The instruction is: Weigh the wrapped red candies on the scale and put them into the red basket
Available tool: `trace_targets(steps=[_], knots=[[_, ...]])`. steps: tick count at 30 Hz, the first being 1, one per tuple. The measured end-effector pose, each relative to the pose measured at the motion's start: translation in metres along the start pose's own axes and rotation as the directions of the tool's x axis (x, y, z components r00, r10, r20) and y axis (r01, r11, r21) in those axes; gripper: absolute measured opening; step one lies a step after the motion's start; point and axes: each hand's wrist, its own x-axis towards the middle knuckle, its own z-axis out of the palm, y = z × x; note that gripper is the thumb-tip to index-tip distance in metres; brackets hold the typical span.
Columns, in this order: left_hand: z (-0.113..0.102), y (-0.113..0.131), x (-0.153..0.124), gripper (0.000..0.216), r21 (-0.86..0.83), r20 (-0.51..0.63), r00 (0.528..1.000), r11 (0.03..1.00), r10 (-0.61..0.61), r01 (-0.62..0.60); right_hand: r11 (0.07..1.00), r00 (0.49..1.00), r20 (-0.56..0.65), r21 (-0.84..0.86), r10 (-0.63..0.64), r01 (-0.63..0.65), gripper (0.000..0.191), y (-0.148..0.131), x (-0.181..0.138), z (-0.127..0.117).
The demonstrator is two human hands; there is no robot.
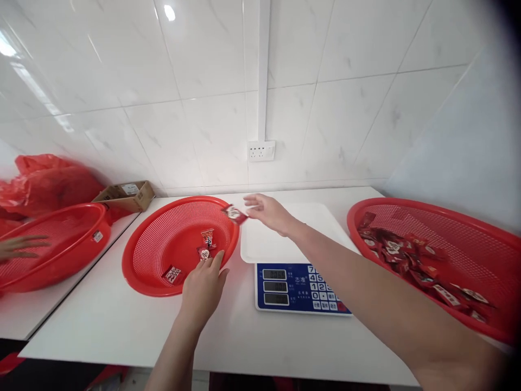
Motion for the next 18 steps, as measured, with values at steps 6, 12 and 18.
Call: trace_targets(steps=[6, 12, 18], knots=[[0.001, -0.001, 0.000, 0.038, 0.024, -0.018, 1.000, 1.000, 0.019, -0.018, 0.988, 0.995, 0.022, -0.124, 0.100, -0.097, 0.051, 0.029, -0.020, -0.028], [0.002, -0.001, 0.001, 0.042, 0.078, -0.031, 0.999, 0.996, 0.035, -0.032, 0.901, 0.923, 0.062, -0.254, 0.379, -0.352, 0.036, 0.089, -0.053, -0.026], [-0.001, -0.003, 0.004, 0.044, 0.053, 0.002, 1.000, 0.999, 0.011, -0.011, 0.961, 0.965, 0.019, -0.099, 0.260, -0.257, 0.029, 0.049, -0.039, -0.020]])
